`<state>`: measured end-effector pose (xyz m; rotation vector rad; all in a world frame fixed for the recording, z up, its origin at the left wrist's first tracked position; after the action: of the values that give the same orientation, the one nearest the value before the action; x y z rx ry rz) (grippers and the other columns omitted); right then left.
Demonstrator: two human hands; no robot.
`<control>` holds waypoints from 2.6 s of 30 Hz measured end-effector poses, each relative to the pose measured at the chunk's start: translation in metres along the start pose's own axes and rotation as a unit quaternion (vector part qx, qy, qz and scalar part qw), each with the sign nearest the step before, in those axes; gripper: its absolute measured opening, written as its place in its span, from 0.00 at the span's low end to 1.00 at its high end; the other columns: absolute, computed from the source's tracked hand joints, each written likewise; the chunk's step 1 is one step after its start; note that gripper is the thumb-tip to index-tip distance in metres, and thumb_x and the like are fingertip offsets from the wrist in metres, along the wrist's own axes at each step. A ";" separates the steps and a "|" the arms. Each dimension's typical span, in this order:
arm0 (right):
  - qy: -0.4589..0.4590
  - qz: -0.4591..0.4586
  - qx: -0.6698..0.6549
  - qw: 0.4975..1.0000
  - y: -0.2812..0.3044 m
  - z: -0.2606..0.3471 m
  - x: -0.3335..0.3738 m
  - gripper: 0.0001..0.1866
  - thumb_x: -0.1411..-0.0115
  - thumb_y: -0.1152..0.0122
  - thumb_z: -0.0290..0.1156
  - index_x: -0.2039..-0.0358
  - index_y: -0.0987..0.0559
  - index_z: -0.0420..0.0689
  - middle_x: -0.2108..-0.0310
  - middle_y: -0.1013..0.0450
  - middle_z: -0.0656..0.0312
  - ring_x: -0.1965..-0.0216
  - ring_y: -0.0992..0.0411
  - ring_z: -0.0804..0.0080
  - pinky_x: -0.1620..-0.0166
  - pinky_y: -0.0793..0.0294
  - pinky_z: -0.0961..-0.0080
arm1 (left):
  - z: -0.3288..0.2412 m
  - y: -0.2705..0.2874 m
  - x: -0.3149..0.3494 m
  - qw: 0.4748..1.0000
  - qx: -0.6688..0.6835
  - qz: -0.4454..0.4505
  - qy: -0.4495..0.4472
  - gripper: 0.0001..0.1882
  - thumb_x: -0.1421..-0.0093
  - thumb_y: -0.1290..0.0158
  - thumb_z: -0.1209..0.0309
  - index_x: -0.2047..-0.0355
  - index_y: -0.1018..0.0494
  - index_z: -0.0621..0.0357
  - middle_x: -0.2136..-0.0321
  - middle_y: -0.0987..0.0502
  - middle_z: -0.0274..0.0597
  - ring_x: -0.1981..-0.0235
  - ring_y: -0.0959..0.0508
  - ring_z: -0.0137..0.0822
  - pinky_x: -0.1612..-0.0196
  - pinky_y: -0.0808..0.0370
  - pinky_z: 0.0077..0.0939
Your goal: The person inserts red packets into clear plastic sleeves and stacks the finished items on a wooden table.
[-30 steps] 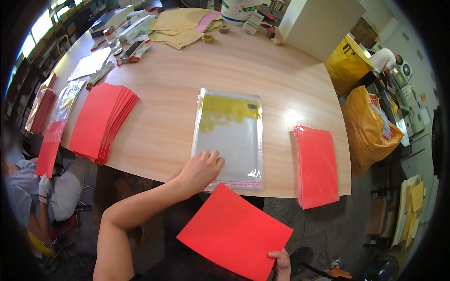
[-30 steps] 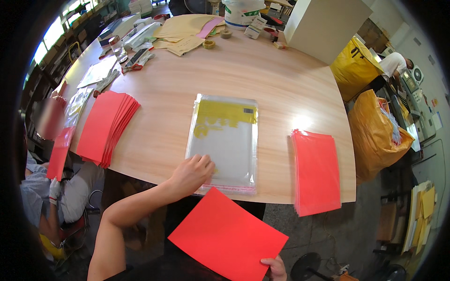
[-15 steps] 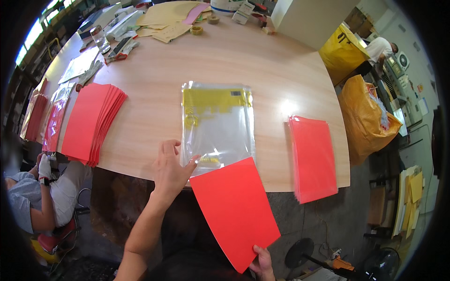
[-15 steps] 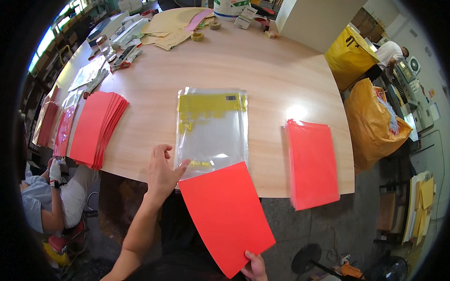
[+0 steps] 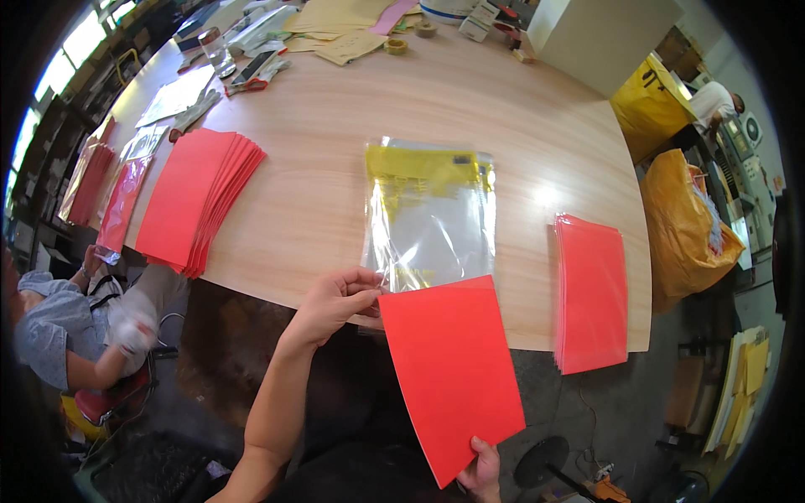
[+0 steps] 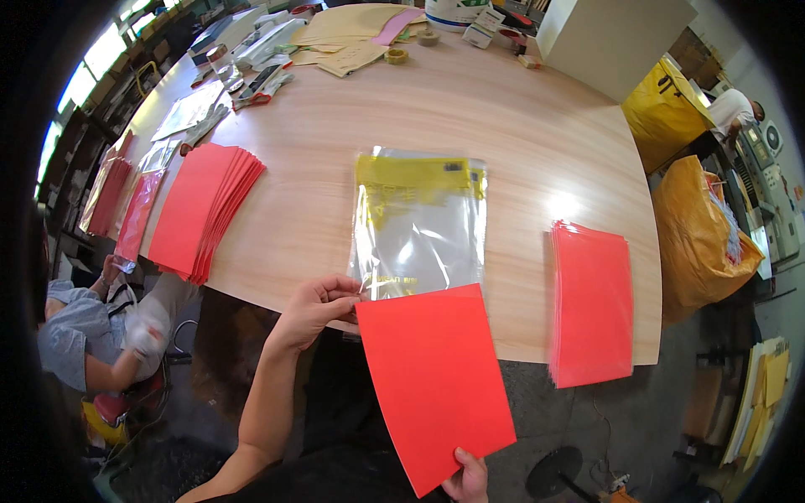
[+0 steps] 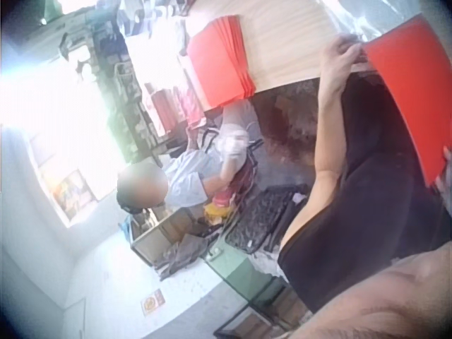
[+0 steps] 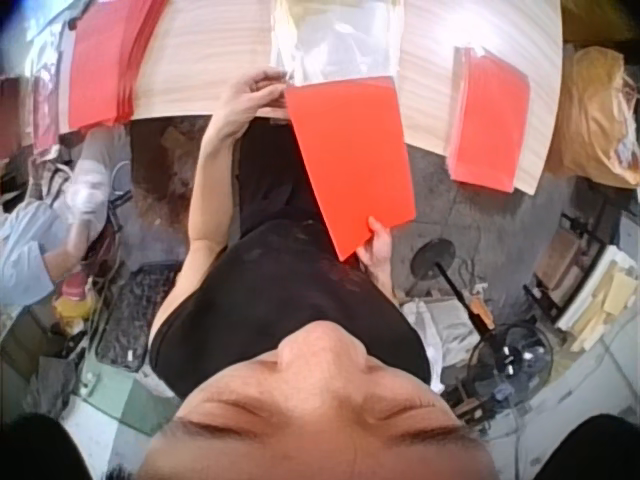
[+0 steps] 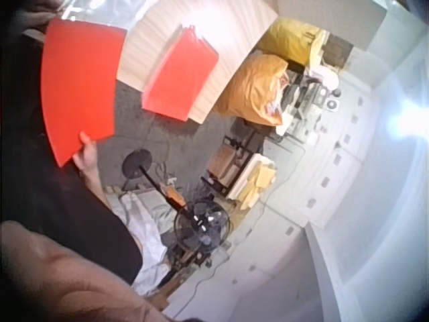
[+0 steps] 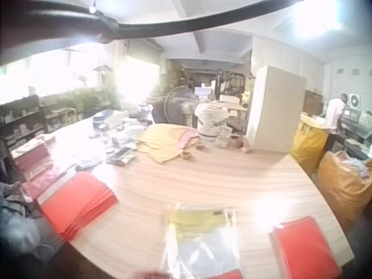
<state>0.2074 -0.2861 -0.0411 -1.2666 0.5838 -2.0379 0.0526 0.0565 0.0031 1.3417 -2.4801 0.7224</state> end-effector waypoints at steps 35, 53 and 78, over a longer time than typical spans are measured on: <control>0.004 -0.016 0.045 0.999 -0.060 -0.004 -0.029 0.12 0.30 0.50 0.27 0.47 0.29 0.46 0.58 0.24 0.62 0.62 0.24 0.68 0.61 0.22 0.68 | 0.201 -0.143 0.034 0.988 -0.014 0.149 0.031 0.15 0.33 0.50 0.74 0.47 0.29 0.64 0.53 0.23 0.41 0.53 0.23 0.32 0.54 0.23 0.26; -0.179 0.148 0.116 0.966 -0.108 -0.042 -0.101 0.23 0.26 0.60 0.38 0.47 0.29 0.29 0.50 0.25 0.40 0.54 0.21 0.54 0.58 0.18 0.67 | 0.209 -0.038 0.054 0.978 0.129 0.110 0.123 0.18 0.34 0.49 0.75 0.44 0.29 0.61 0.49 0.24 0.40 0.51 0.23 0.34 0.48 0.25 0.28; -0.025 0.087 0.286 0.954 -0.029 0.011 -0.117 0.43 0.29 0.73 0.63 0.62 0.19 0.34 0.64 0.20 0.53 0.63 0.22 0.66 0.64 0.26 0.74 | 0.014 -0.068 0.070 0.844 -0.417 -0.087 -0.326 0.09 0.50 0.33 0.76 0.69 0.22 0.54 0.73 0.25 0.37 0.76 0.25 0.39 0.71 0.27 0.27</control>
<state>0.2450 -0.1815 -0.0882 -0.8792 0.0571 -1.8318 0.0706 -0.0319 0.0421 1.5147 -2.5069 -0.9365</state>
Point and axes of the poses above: each hand's wrist, its own x-axis away from the middle knuckle, its own y-axis out of the back of the hand, z = x × y, the point moved 6 cm from there along -x, towards the middle knuckle
